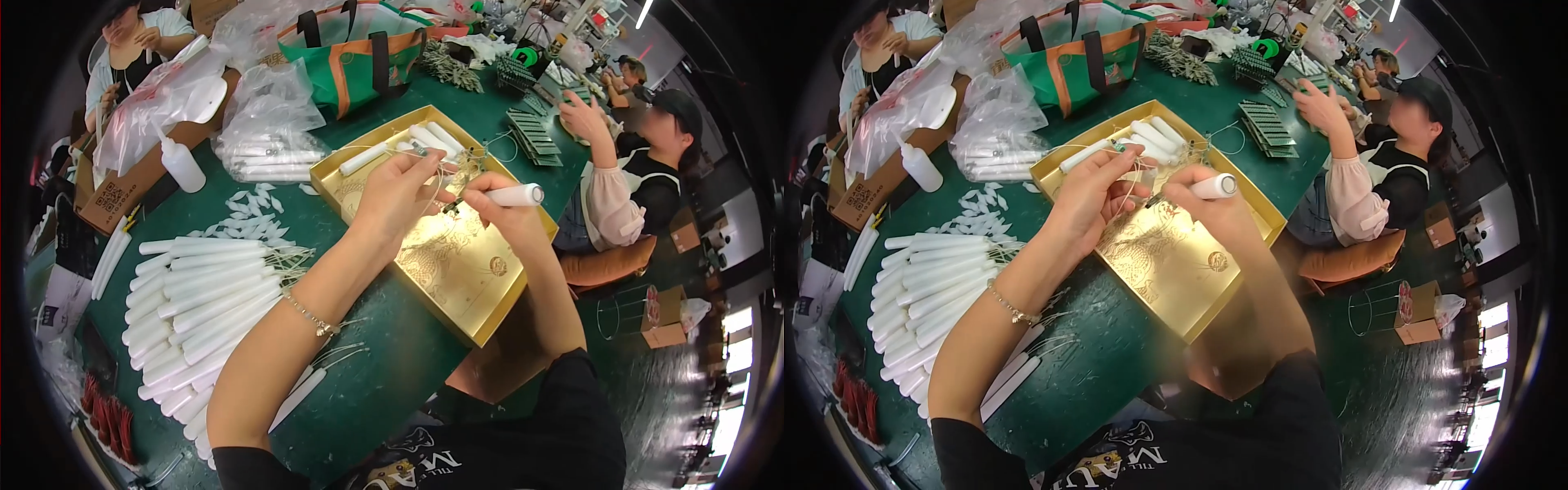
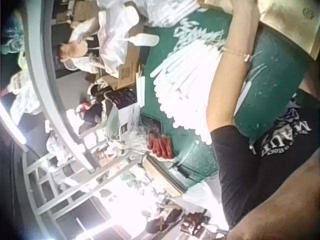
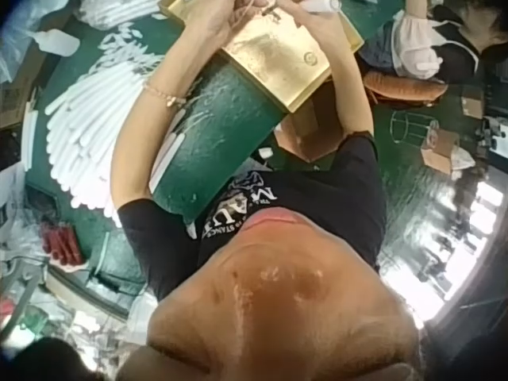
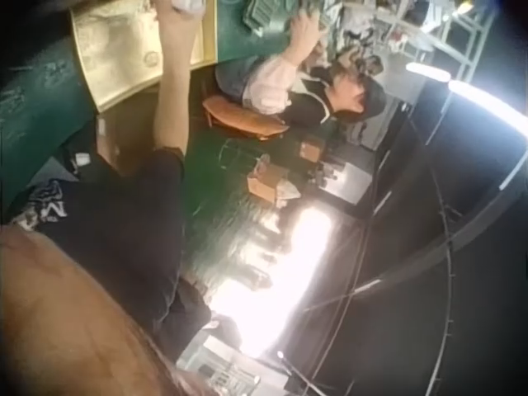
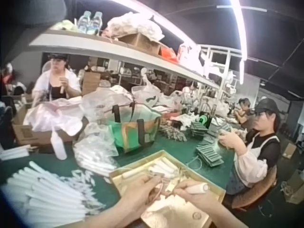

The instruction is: Assembling wicks by threading string through small white cylindrical tubes at a factory production workbench.

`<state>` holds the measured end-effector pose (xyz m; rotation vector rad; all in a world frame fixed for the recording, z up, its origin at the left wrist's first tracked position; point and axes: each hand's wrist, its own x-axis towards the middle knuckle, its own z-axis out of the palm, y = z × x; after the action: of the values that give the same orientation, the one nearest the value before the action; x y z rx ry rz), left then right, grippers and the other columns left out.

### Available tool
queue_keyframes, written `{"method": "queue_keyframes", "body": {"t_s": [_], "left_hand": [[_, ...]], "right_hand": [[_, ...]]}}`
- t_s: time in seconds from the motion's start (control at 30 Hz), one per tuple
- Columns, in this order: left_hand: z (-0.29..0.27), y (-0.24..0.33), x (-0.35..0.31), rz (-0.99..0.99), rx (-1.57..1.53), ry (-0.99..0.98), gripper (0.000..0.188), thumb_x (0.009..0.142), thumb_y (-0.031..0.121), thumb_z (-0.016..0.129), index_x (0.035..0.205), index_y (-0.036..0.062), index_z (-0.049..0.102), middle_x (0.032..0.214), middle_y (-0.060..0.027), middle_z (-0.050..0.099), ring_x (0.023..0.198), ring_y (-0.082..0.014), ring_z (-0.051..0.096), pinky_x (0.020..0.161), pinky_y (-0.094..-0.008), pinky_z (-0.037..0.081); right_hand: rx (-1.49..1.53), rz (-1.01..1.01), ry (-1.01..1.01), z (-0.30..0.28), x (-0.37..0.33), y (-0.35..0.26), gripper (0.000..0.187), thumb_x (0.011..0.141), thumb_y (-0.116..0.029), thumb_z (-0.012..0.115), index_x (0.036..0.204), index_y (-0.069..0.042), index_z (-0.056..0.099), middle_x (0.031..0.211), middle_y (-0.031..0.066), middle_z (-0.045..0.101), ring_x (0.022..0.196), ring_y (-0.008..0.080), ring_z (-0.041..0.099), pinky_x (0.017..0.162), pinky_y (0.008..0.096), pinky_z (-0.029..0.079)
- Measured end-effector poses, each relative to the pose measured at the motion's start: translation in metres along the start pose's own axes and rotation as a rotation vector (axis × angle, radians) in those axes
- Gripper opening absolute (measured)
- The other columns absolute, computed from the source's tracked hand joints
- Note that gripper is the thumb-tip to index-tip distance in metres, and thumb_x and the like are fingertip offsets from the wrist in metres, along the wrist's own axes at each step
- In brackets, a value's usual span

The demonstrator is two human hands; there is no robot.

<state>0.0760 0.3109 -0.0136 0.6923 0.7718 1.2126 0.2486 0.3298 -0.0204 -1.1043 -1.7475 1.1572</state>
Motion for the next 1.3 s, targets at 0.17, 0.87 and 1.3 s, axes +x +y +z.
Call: {"method": "queue_keyframes", "body": {"t_s": [0.17,0.87,1.3], "left_hand": [[-0.002,-0.003,-0.003,0.012,0.006,-0.023,0.024,0.087,0.021,0.044,0.104,0.0045,0.049,0.095,-0.0057,0.056,0.062,-0.0077,0.054,0.046,-0.0152,0.041],[-0.003,-0.005,-0.013,0.058,0.142,0.024,0.036,0.09,0.027,0.038,0.121,0.0095,0.04,0.087,-0.0067,0.055,0.058,-0.0089,0.054,0.049,-0.0165,0.042],[-0.016,-0.01,-0.005,0.116,0.289,0.073,0.028,0.087,0.025,0.044,0.099,0.0016,0.055,0.078,-0.0046,0.059,0.061,-0.0055,0.055,0.052,-0.0156,0.042]], "right_hand": [[-0.018,-0.033,0.017,-0.002,-0.002,-0.002,0.01,0.076,-0.011,0.059,0.079,-0.002,0.056,0.061,-0.0023,0.049,0.049,0.003,0.043,0.044,0.0162,0.034],[-0.027,0.037,-0.013,0.008,-0.006,-0.006,0.011,0.079,-0.014,0.057,0.079,-0.003,0.055,0.063,-0.001,0.053,0.053,0.0042,0.048,0.044,0.0162,0.035],[0.055,0.065,-0.024,0.007,-0.006,0.0,0.012,0.08,-0.014,0.055,0.08,-0.002,0.053,0.068,0.004,0.059,0.06,0.0096,0.058,0.044,0.0165,0.038]]}}
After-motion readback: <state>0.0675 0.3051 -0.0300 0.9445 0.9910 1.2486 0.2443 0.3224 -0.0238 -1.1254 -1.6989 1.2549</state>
